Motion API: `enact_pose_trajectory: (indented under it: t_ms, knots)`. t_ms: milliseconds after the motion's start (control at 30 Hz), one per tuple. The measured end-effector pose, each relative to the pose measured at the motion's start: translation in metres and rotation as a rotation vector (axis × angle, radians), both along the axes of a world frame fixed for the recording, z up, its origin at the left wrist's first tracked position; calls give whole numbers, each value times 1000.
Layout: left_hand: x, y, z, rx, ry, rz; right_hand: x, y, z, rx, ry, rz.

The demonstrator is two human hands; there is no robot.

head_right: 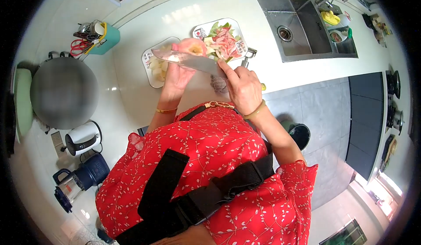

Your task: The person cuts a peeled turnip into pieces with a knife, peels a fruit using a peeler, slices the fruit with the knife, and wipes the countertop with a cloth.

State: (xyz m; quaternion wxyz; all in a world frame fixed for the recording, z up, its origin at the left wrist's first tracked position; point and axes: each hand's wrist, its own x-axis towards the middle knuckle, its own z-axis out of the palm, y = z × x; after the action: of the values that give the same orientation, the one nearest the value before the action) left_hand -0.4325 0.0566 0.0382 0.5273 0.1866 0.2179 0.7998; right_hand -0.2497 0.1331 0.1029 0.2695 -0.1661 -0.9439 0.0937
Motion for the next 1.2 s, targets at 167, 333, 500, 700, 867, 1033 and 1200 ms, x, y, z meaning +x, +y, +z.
enact_pose_trajectory:
  t_ms: [167, 333, 500, 700, 867, 1033, 1200]
  knots:
    - [2, 0, 7, -101, 60, 72, 1, 0, 4, -20, -46, -5]
    - [-2, -5, 11, -81, 84, -17, 4, 5, 2, -25, -63, 21]
    - [3, 0, 16, 16, 15, 3, -1, 2, 9, 2, -85, -29]
    - [-2, 2, 4, -84, -183, -76, 5, 9, 22, -394, 105, 182]
    - [-1, 3, 20, -75, -112, -141, 5, 18, 25, -1202, -23, -46]
    - [2, 6, 19, -88, -113, -156, -1, 23, 26, -1427, -37, -14]
    - [3, 5, 22, -143, -194, -186, 0, 24, 25, -1552, -28, 16]
